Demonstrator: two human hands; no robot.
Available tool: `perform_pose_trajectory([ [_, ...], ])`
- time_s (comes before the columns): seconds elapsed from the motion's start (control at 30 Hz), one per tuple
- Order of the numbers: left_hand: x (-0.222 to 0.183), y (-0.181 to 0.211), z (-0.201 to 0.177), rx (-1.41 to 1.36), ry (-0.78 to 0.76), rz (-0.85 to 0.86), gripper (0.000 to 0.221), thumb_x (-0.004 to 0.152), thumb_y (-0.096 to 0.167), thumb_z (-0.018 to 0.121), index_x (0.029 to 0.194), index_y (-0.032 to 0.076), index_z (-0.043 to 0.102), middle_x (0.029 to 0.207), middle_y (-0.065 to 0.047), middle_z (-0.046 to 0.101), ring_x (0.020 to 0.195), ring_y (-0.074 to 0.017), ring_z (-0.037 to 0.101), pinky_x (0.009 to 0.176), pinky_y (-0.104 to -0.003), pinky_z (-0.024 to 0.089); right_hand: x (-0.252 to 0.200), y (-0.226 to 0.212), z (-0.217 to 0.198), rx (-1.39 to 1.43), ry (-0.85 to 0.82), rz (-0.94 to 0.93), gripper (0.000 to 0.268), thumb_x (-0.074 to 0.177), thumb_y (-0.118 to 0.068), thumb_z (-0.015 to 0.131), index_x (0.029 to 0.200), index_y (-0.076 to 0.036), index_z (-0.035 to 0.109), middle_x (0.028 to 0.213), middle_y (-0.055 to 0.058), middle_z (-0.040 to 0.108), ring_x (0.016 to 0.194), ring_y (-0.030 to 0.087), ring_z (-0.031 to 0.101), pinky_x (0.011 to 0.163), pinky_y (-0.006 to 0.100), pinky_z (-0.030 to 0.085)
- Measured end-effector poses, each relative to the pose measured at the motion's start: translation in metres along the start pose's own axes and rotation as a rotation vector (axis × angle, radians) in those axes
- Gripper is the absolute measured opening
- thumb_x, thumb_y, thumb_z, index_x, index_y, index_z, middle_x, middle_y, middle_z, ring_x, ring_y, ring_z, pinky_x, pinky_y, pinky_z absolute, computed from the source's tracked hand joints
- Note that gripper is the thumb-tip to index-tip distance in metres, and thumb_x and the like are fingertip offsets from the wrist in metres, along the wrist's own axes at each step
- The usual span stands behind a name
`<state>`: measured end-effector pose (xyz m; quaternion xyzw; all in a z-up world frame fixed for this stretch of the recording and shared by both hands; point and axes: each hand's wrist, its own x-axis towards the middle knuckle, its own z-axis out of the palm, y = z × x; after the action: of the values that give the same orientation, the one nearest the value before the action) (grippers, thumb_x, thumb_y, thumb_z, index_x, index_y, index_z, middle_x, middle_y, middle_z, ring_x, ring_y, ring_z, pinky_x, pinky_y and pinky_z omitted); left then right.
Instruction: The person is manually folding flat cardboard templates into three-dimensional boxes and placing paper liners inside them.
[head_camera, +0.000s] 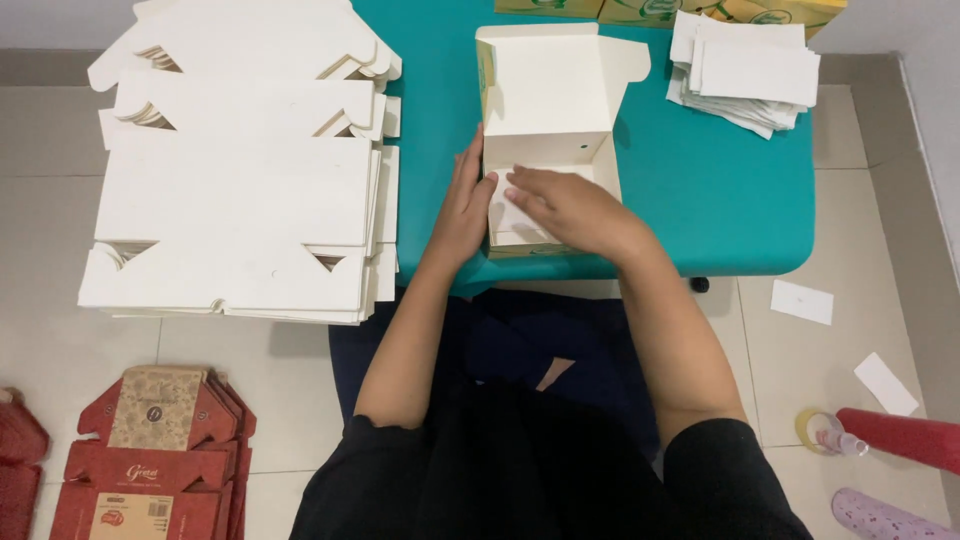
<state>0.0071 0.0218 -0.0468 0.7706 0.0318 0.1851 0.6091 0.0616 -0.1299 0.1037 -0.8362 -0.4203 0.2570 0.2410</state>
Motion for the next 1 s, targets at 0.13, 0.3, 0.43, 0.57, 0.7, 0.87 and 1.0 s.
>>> perform_pose_trajectory([
  [0.13, -0.001, 0.007, 0.004, -0.059, 0.019, -0.013, 0.053, 0.105, 0.026, 0.034, 0.154, 0.018, 0.017, 0.158, -0.006, 0.019, 0.146, -0.0236, 0.016, 0.121, -0.039, -0.005, -0.009, 0.042, -0.018, 0.023, 0.406, -0.058, 0.023, 0.098, -0.011, 0.053, 0.105, 0.005, 0.067, 0.097, 0.026, 0.066, 0.093, 0.044, 0.063, 0.073, 0.051, 0.053],
  [0.3, 0.001, 0.034, 0.001, -0.045, 0.079, -0.039, 0.052, 0.098, 0.018, 0.032, 0.148, 0.005, 0.021, 0.149, -0.021, 0.034, 0.137, -0.0337, 0.033, 0.112, -0.043, 0.023, 0.018, 0.114, -0.042, 0.765, 0.673, 0.23, 0.08, 0.085, -0.062, 0.028, 0.13, 0.002, 0.042, 0.121, 0.024, 0.06, 0.109, 0.036, 0.066, 0.086, 0.04, 0.058],
  [0.43, 0.001, 0.037, 0.0, -0.008, 0.088, -0.038, 0.052, 0.098, 0.02, 0.034, 0.147, 0.005, 0.022, 0.148, -0.022, 0.035, 0.136, -0.035, 0.035, 0.111, -0.043, 0.025, 0.021, 0.096, -0.045, 1.19, 0.549, 0.13, 0.083, 0.075, -0.062, 0.044, 0.13, 0.001, 0.049, 0.093, 0.011, 0.063, 0.083, 0.018, 0.066, 0.069, 0.026, 0.056],
  [0.57, 0.001, 0.034, 0.0, 0.018, 0.088, -0.012, 0.051, 0.1, 0.027, 0.03, 0.147, 0.006, 0.023, 0.147, -0.02, 0.037, 0.135, -0.0339, 0.036, 0.11, -0.044, 0.028, 0.007, 0.099, -0.026, 0.925, 0.65, -0.021, 0.065, 0.09, -0.048, 0.043, 0.134, 0.0, 0.045, 0.137, 0.018, 0.049, 0.127, 0.029, 0.045, 0.104, 0.041, 0.033],
  [0.7, 0.0, 0.033, -0.002, 0.006, 0.057, 0.066, 0.056, 0.101, 0.033, 0.018, 0.148, 0.003, 0.02, 0.154, -0.015, 0.028, 0.144, -0.0313, 0.024, 0.118, -0.043, 0.012, -0.008, 0.1, 0.003, 0.718, 0.63, -0.33, 0.065, 0.1, -0.048, 0.041, 0.146, -0.004, 0.025, 0.151, 0.019, 0.032, 0.143, 0.035, 0.025, 0.118, 0.047, 0.015],
  [0.87, -0.004, 0.032, -0.002, -0.028, 0.031, 0.183, 0.064, 0.094, 0.033, 0.038, 0.15, 0.009, 0.019, 0.155, -0.014, 0.028, 0.144, -0.0327, 0.026, 0.118, -0.046, 0.018, -0.011, 0.122, 0.016, 0.898, 0.592, -0.458, 0.083, 0.087, -0.063, 0.054, 0.146, -0.009, 0.03, 0.15, 0.019, 0.03, 0.142, 0.038, 0.029, 0.116, 0.052, 0.026],
  [1.0, 0.0, 0.012, 0.002, 0.009, -0.05, 0.156, 0.077, 0.094, 0.061, 0.048, 0.155, 0.031, 0.012, 0.159, 0.004, 0.016, 0.147, -0.023, 0.01, 0.119, -0.051, -0.005, -0.004, 0.145, 0.022, 0.86, 0.563, -0.472, 0.074, 0.093, -0.059, 0.044, 0.141, -0.004, 0.04, 0.146, 0.018, 0.04, 0.139, 0.032, 0.032, 0.113, 0.042, 0.033],
])
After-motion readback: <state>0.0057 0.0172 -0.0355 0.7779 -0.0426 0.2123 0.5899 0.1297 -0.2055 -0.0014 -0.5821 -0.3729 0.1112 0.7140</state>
